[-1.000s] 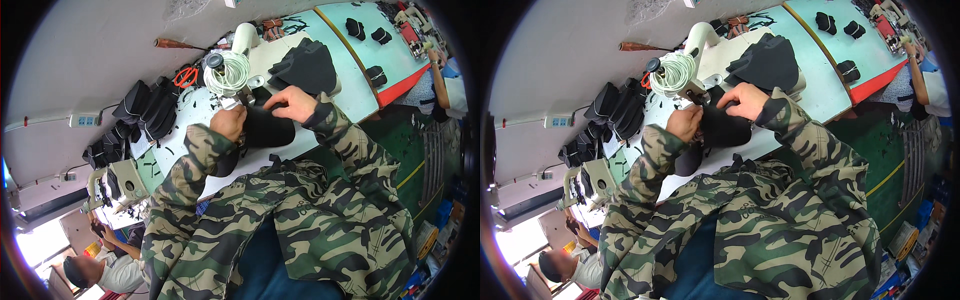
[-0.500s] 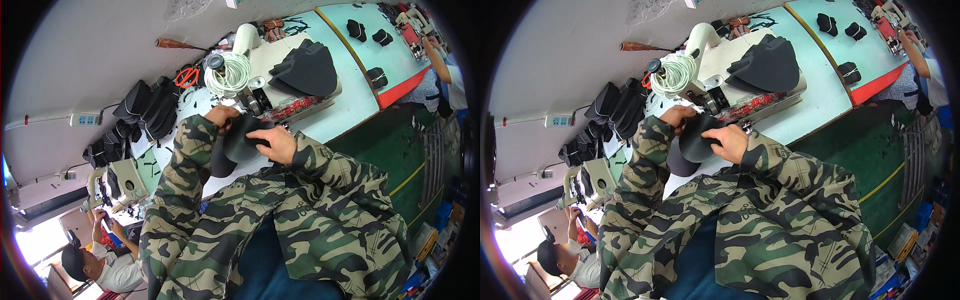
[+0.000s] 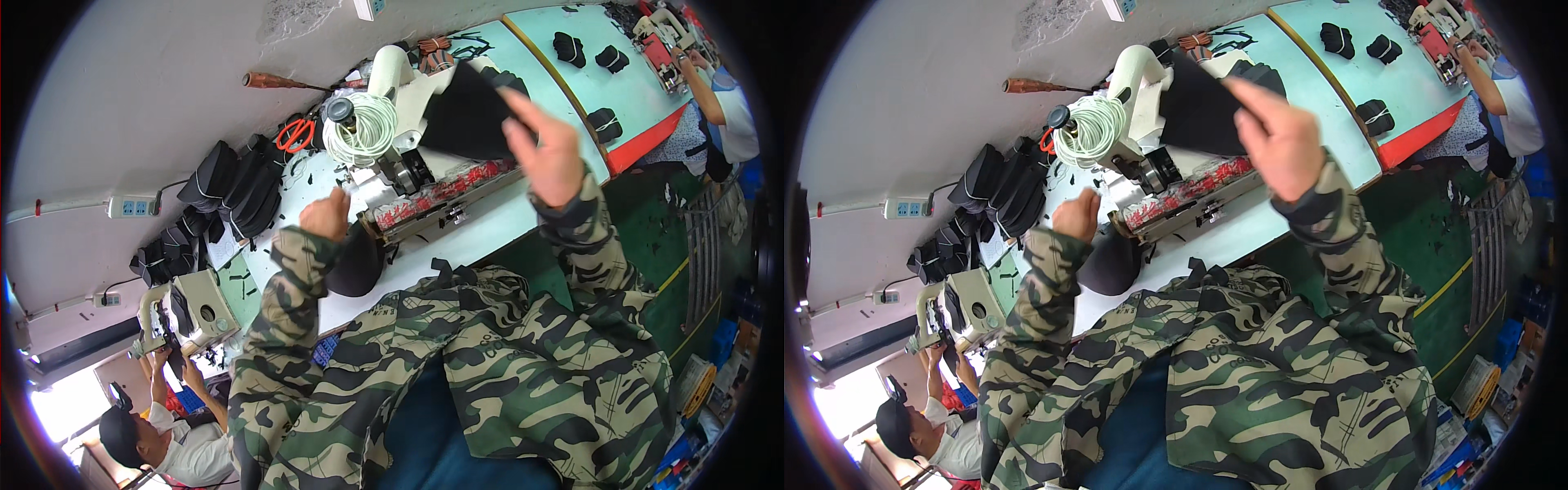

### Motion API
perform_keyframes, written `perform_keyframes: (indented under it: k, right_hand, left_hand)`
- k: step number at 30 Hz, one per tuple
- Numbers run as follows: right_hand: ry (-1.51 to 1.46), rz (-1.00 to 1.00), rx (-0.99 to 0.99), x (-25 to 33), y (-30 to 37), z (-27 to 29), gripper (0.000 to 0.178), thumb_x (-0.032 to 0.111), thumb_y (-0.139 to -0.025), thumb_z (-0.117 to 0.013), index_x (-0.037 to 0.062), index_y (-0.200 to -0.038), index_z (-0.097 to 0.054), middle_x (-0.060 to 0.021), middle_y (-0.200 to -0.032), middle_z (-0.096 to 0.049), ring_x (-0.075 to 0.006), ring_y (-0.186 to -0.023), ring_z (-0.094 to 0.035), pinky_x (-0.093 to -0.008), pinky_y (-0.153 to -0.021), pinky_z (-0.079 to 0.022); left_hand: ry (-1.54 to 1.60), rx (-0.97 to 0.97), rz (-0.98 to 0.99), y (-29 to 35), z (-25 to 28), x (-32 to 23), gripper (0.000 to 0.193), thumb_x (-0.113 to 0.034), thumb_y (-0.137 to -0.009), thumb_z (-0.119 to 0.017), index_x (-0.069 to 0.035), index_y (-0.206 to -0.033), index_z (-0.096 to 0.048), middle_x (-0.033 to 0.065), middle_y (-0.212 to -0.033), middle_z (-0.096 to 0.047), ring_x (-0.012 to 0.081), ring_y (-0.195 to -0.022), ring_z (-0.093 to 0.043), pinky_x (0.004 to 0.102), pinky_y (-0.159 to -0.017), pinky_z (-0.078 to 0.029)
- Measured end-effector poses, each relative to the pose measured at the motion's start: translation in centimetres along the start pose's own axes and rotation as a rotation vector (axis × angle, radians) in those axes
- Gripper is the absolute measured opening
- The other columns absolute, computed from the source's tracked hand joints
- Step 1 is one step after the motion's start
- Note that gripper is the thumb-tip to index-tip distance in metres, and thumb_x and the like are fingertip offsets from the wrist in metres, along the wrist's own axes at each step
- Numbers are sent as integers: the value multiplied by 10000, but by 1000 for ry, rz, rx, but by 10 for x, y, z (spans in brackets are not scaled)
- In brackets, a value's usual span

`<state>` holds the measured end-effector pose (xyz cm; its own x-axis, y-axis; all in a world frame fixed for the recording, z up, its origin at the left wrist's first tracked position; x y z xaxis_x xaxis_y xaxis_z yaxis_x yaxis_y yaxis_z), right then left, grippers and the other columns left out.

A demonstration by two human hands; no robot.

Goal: The recorder is using an industrial sewing machine to stitch black shoe material components.

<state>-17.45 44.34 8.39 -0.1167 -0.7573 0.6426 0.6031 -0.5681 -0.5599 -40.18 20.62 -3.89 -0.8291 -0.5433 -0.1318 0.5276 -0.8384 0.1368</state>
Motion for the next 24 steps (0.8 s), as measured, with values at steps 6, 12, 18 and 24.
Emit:
perform_keyframes:
  k: [6,12,18,24]
  right_hand:
    - [350,123,48,-38,12,-5,268,-4,-743,-581,77,-989,-650,-84,-965,-631,-265,-868,-579,-337,-758,-476]
    - [66,-11,293,-23,55,-48,204,95,-747,-625,49,-945,-640,-87,-924,-636,-281,-857,-580,-365,-756,-471]
    - [-675,-351,837,13,90,-77,216,111,-797,-642,31,-995,-664,-123,-976,-658,-188,-877,-626,-288,-795,-477]
    - [-1040,-1010,834,13,115,-117,340,81,-852,-589,-47,-1164,-545,-129,-1062,-614,-181,-925,-615,-283,-804,-501]
  left_hand:
    - [-158,459,-61,58,-25,29,297,-272,-802,-610,-112,-1045,-550,122,-864,-642,336,-757,-630,457,-653,-496]
    - [-89,245,37,66,-27,24,284,-244,-788,-616,-82,-1014,-561,130,-860,-643,336,-780,-623,427,-656,-500]
    - [1118,902,-74,42,8,18,184,-73,-853,-592,38,-1000,-592,-25,-737,-571,26,-687,-483,208,-597,-403]
    - [846,640,-152,-1,27,-7,192,-112,-858,-566,26,-990,-582,1,-707,-546,64,-639,-465,234,-581,-383]
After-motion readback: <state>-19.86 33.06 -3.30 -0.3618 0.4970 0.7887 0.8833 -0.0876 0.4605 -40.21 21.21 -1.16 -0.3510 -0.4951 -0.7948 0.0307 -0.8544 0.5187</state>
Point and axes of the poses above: each hand's wrist, its own y-axis away from the middle knuckle, its own z-axis out of the back of the hand, x = y × z, the point moved 2 cm from there along -y, towards the middle knuckle
